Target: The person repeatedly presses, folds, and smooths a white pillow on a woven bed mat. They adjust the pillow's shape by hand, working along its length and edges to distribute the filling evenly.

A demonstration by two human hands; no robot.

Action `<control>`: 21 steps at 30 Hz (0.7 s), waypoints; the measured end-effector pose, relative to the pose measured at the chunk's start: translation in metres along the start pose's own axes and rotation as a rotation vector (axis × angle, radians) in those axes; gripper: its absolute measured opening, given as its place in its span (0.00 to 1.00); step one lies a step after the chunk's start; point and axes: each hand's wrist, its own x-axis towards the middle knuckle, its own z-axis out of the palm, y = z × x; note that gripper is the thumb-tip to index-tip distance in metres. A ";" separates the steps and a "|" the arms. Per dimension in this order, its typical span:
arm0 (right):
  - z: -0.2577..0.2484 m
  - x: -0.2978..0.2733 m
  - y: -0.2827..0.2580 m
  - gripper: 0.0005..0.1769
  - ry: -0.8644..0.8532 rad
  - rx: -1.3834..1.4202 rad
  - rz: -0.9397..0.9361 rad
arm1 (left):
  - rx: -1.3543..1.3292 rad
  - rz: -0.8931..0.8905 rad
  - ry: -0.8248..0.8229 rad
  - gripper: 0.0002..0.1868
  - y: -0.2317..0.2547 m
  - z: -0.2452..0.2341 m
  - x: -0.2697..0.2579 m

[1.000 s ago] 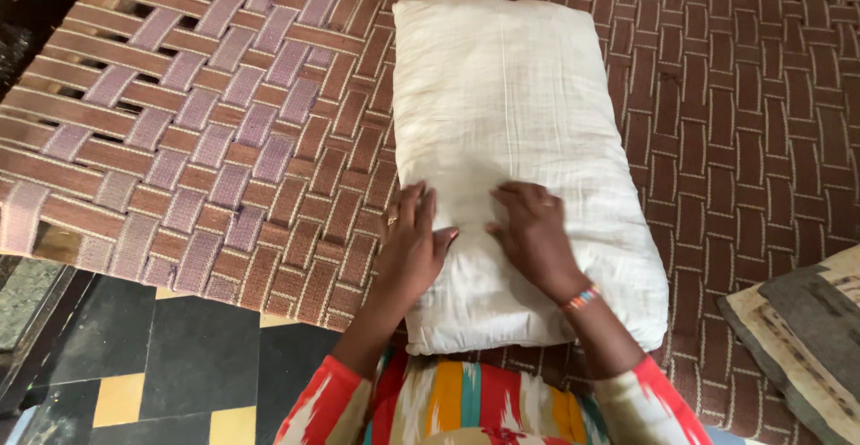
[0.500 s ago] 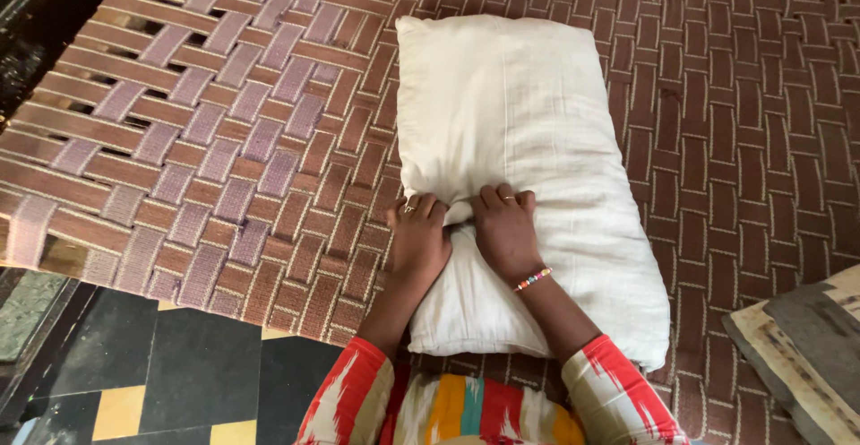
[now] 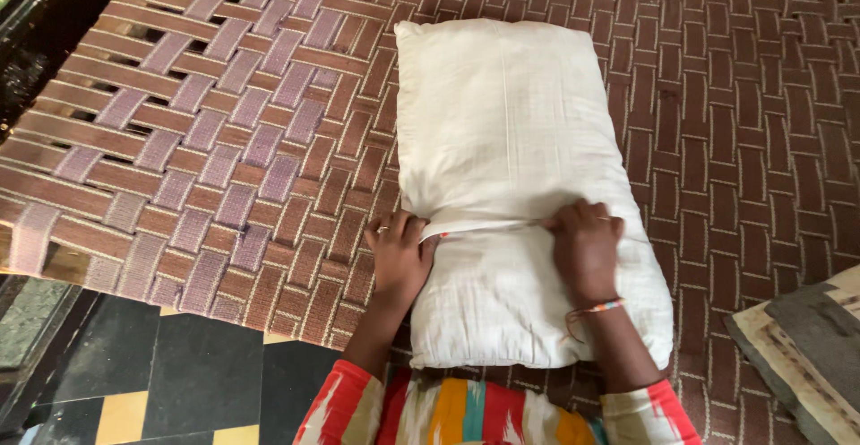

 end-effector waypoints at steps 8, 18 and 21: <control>-0.012 0.004 0.007 0.10 -0.020 0.281 -0.116 | -0.170 -0.003 -0.066 0.18 0.061 0.008 0.034; 0.002 0.013 -0.001 0.27 0.049 0.194 0.088 | -0.020 0.068 -0.228 0.38 0.110 0.036 0.061; 0.007 0.015 0.012 0.30 0.053 0.178 0.106 | -0.013 0.081 -0.130 0.39 0.114 0.032 0.066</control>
